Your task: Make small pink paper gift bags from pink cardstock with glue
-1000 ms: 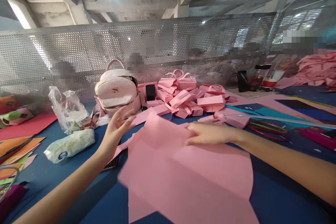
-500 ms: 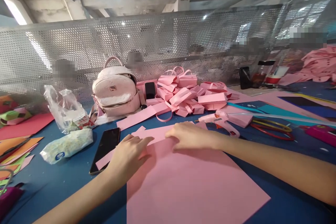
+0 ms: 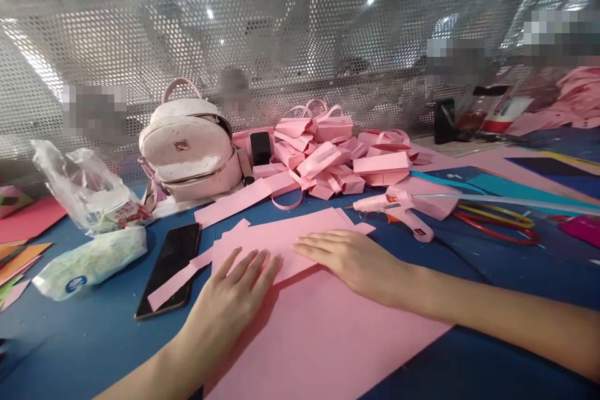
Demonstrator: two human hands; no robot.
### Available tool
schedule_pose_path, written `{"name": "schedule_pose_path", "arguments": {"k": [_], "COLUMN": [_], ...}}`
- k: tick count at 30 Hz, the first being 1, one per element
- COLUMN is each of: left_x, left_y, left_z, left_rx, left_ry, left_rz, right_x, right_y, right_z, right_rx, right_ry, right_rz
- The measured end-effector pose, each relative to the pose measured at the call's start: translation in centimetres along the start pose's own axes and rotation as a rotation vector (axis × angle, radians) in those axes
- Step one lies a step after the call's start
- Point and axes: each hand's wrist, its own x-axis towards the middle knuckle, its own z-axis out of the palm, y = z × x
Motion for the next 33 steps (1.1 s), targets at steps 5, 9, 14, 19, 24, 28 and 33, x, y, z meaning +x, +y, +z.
{"name": "schedule_pose_path", "arguments": {"k": [5,9,14,19,24,28,33], "left_x": [-0.3,0.0,0.6,0.9,1.3,1.7,1.9], "left_y": [-0.2,-0.2,-0.3,-1.2,-3.3,-4.5,-4.7], "left_z": [0.9,0.3,-0.3,-0.2,-0.1,-0.3,-0.6], "left_rx": [0.048,0.004,-0.098,-0.237,-0.443,-0.544,-0.586], "left_ry": [-0.055,-0.028,-0.109,-0.224,-0.358,-0.364,-0.351], "left_rz": [-0.032,0.023,0.086,0.132,0.190,0.219,0.263], "right_x": [-0.4,-0.4,-0.8,-0.9,-0.8,-0.7,-0.8], "right_y": [0.2,0.5,1.4,1.8,1.9,2.0,2.1], "right_z": [0.3,0.4,1.2,1.7,1.6,1.6,1.6], "right_rx": [0.110,0.209,0.208,0.197,0.229,0.163,0.107], "right_ry": [-0.065,-0.096,-0.120,-0.129,-0.122,-0.140,-0.158], "right_rz": [0.019,-0.022,-0.036,-0.023,-0.039,-0.059,-0.079]}}
